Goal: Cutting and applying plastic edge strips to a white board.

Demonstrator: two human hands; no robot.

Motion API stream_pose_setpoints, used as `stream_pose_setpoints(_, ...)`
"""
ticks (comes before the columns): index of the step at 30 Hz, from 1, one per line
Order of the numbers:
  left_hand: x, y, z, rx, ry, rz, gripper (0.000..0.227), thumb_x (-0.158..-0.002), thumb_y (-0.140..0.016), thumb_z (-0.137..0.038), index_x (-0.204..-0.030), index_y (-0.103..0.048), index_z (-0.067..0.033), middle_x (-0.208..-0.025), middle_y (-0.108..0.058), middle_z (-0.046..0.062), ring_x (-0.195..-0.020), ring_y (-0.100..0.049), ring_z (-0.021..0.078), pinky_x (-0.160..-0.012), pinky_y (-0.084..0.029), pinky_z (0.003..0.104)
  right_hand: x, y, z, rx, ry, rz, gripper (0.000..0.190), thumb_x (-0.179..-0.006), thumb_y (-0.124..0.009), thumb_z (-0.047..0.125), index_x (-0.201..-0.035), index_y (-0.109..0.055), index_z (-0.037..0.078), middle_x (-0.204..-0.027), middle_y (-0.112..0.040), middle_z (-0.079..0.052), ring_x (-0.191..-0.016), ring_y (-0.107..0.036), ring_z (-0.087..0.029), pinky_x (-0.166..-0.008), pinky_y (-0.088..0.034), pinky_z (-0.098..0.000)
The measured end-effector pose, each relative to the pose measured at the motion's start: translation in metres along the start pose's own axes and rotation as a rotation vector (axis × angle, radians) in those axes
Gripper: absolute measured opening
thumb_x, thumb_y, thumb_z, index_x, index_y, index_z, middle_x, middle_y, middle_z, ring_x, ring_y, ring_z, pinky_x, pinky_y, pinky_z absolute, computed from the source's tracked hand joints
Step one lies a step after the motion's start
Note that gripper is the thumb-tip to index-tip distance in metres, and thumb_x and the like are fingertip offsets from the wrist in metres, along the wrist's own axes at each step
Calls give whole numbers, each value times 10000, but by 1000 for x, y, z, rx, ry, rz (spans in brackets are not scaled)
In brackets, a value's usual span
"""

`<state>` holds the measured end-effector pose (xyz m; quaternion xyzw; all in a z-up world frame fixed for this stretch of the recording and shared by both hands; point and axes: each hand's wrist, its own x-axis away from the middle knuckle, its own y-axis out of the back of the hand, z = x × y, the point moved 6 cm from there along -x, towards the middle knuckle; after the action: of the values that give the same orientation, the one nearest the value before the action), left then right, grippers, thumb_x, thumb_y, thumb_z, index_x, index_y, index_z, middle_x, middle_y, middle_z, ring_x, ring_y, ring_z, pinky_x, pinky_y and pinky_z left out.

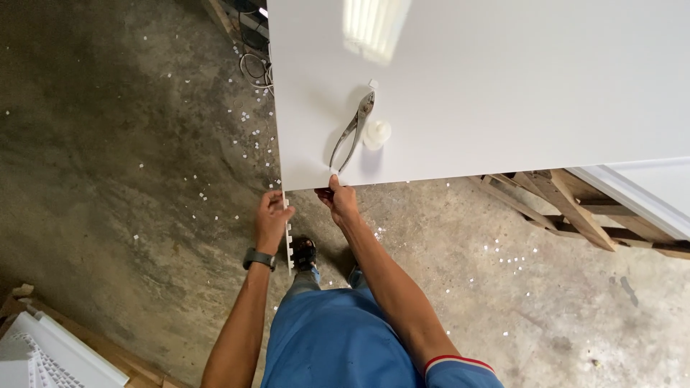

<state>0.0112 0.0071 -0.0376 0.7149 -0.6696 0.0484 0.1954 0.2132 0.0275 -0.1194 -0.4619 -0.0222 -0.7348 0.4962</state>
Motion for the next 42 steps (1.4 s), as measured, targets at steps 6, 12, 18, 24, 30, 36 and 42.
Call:
stream_pose_setpoints(6,13,-17,3,94,130,71,668,-988,-544,-52,-1580,-323,-267,-1366,-628,112,-911,-731,187,-745,-632,310,4,-2,6,38,-3,33,431,-1054,-534,316,-1133,-651,-92,-984,-731,-195,-884,-731,-265,-804,-623,-392)
stream_pose_setpoints(12,5,-16,19,171,100,76,641,-1018,-497,-29,-1588,-349,-283,-1361,-655,122,-869,-727,160,-649,-610,282,12,-4,9,109,-11,96,494,-1052,-532,379,-1124,-660,-93,-1000,-740,-207,-883,-739,-275,-776,-618,-381)
stream_pose_setpoints(18,8,-14,13,184,118,56,586,-1031,-488,-46,-1552,-419,-303,-1341,-684,89,-830,-700,124,-582,-557,250,45,28,39,452,-63,76,481,-1000,-554,407,-1107,-649,-51,-989,-743,-181,-774,-708,-252,-682,-603,-380)
stream_pose_setpoints(24,9,-13,8,180,152,-5,557,-1026,-492,-64,-1532,-473,-296,-1331,-709,85,-803,-705,118,-560,-512,225,71,80,136,685,701,-280,590,-864,-795,273,-1296,-518,-19,-1175,-639,-210,-990,-641,-307,-845,-575,-468)
stream_pose_setpoints(30,11,-13,5,163,129,-13,515,-1037,-479,-86,-1512,-491,-287,-1347,-687,75,-831,-728,118,-566,-531,223,38,39,185,867,932,-154,1235,-662,-962,194,-1554,-131,-5,-1564,-275,-278,-1414,-372,-432,-1159,-347,-592)
stream_pose_setpoints(36,11,-14,9,147,173,-114,502,-1016,-501,-65,-1472,-557,-267,-1335,-704,85,-915,-763,160,-599,-558,248,6,25,186,888,980,-127,1120,-740,-947,237,-1541,-189,36,-1521,-363,-283,-1390,-425,-437,-1156,-368,-606)
stream_pose_setpoints(42,13,-14,5,156,161,-127,495,-1006,-523,-64,-1450,-572,-277,-1290,-713,90,-947,-768,182,-664,-603,268,38,20,188,958,911,-68,760,-891,-812,312,-1436,-354,46,-1251,-654,-217,-1150,-690,-371,-988,-585,-545)
